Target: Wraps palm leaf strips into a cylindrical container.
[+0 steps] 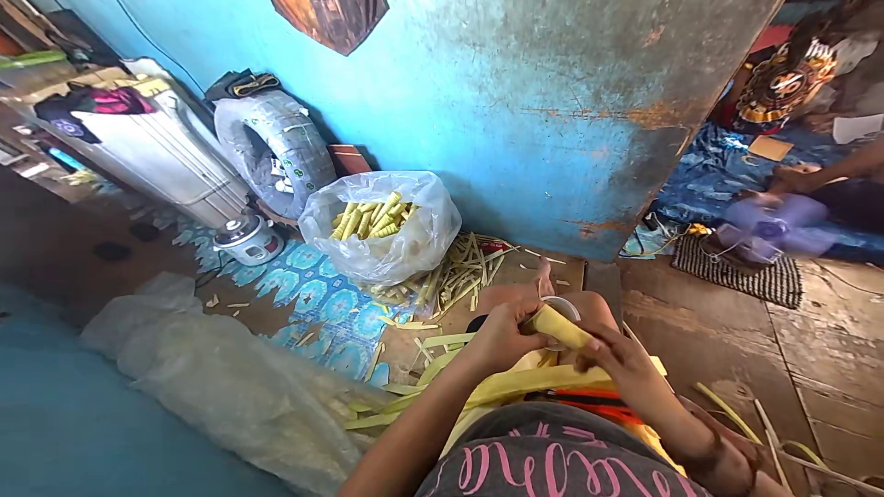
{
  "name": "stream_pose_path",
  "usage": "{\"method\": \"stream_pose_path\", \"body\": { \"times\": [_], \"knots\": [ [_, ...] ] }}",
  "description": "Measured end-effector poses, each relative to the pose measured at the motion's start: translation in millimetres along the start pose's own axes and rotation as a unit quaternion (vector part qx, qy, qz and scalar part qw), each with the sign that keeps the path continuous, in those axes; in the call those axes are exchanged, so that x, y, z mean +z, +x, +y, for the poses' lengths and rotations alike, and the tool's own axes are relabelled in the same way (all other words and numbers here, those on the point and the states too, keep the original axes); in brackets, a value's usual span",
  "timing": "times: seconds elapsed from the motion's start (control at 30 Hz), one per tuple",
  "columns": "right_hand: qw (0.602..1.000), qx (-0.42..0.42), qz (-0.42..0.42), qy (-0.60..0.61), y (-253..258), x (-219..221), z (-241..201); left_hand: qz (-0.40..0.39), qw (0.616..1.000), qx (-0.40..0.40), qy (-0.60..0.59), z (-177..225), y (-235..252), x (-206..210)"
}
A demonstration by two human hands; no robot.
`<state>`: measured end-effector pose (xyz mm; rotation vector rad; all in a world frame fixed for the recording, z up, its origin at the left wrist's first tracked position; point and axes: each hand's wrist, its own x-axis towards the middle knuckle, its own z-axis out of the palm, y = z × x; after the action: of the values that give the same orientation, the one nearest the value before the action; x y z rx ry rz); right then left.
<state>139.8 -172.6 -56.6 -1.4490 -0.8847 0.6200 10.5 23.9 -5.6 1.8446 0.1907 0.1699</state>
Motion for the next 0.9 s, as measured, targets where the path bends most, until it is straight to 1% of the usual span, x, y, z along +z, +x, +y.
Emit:
{"method": "stream_pose_path", "body": {
  "times": [0.03,0.07,0.1,0.13,0.17,0.2,0.23,0.27,0.3,0.33,0.37,0.4,0.43,0.47,0.5,0.53,0.57,0.6,0.63,0.67,0.7,0.73,0.77,0.8,0.83,0.87,0.9],
  "knots": [
    [0.986,0.113,0.002,0.126,1.3,0.7,-8.1,-0.004,1.000,0.005,-0.002,0.0,-0.6,-0.3],
    [0.963,0.186,0.011,0.197,2.3,1.5,-13.7,-0.007,1.000,0.010,-0.001,-0.8,-1.2,-0.1],
    [0.962,0.186,0.009,0.197,1.5,1.1,-13.8,-0.007,1.000,0.015,-0.002,-1.9,-1.1,0.0],
    [0.984,0.121,-0.001,0.129,-0.9,0.2,-8.6,-0.005,1.000,0.016,-0.004,-2.6,-0.6,-0.5],
    [1.000,0.014,0.001,0.005,-3.5,-0.3,-0.6,-0.003,1.000,0.012,-0.010,-2.8,-0.3,-1.9],
    [0.990,-0.082,0.014,-0.117,-4.3,-0.3,7.1,-0.001,1.000,0.002,-0.014,-2.0,-0.4,-3.6],
    [0.974,-0.136,0.028,-0.176,-4.1,0.7,11.7,0.001,1.000,-0.010,-0.016,-0.7,-0.8,-4.8],
    [0.982,-0.115,0.016,-0.150,-5.0,0.2,10.8,0.003,1.000,-0.017,-0.017,0.7,-1.1,-5.4],
    [0.999,-0.023,-0.012,-0.034,-5.3,-0.7,4.1,0.004,1.000,-0.017,-0.017,1.6,-1.3,-5.9],
    [0.989,0.098,-0.025,0.110,-4.0,-1.4,-3.9,0.003,1.000,-0.012,-0.015,1.9,-1.9,-6.6],
    [0.959,0.188,-0.019,0.209,-2.7,-1.0,-9.9,-0.002,1.000,-0.009,-0.013,1.8,-2.7,-7.2],
    [0.947,0.216,-0.015,0.236,-2.6,-1.4,-12.3,-0.006,1.000,-0.006,-0.012,1.3,-2.9,-7.4],
    [0.965,0.175,-0.018,0.194,-4.3,-1.9,-10.7,-0.009,1.000,-0.005,-0.012,0.6,-2.4,-7.7],
    [0.992,0.083,-0.020,0.089,-7.1,-1.6,-6.2,-0.009,1.000,-0.008,-0.016,-0.5,-1.9,-8.0],
    [0.998,-0.034,-0.004,-0.056,-9.0,-0.3,0.2,-0.007,1.000,-0.013,-0.021,-1.2,-1.3,-8.4],
    [0.975,-0.133,0.021,-0.179,-9.0,0.6,7.4,-0.004,1.000,-0.019,-0.024,-1.0,-1.0,-8.6],
    [0.958,-0.174,0.031,-0.225,-9.4,0.4,11.8,-0.004,0.999,-0.026,-0.025,-0.1,-1.0,-8.4],
    [0.975,-0.136,0.023,-0.176,-11.2,0.5,10.3,-0.006,0.999,-0.030,-0.024,0.6,-0.6,-8.2],
    [0.999,-0.023,0.006,-0.037,-11.6,0.5,2.7,-0.008,0.999,-0.030,-0.023,1.0,-0.1,-8.3],
    [0.986,0.111,0.002,0.125,-9.6,0.9,-6.5,-0.012,0.999,-0.026,-0.025,0.6,-0.1,-9.1],
    [0.955,0.196,0.000,0.224,-7.9,0.8,-11.1,-0.014,0.999,-0.021,-0.028,-0.4,-0.6,-9.2],
    [0.946,0.211,0.003,0.245,-8.3,-0.1,-11.7,-0.013,0.999,-0.018,-0.030,-1.3,-0.7,-8.8],
    [0.967,0.165,0.008,0.196,-9.8,-1.0,-9.1,-0.009,0.999,-0.017,-0.031,-1.5,-0.3,-8.9],
    [0.993,0.072,0.012,0.088,-11.9,-1.9,-3.8,-0.005,0.999,-0.020,-0.029,-0.9,0.3,-10.0],
    [0.998,-0.043,0.021,-0.051,-12.9,-2.4,3.9,-0.002,0.999,-0.024,-0.025,-0.4,0.4,-11.6],
    [0.978,-0.131,0.038,-0.156,-12.7,-2.6,10.2,-0.003,0.999,-0.029,-0.020,0.2,0.1,-13.2],
    [0.972,-0.150,0.041,-0.176,-13.4,-2.7,12.4,-0.007,0.999,-0.034,-0.017,1.3,-0.1,-14.2]
  ]
}}
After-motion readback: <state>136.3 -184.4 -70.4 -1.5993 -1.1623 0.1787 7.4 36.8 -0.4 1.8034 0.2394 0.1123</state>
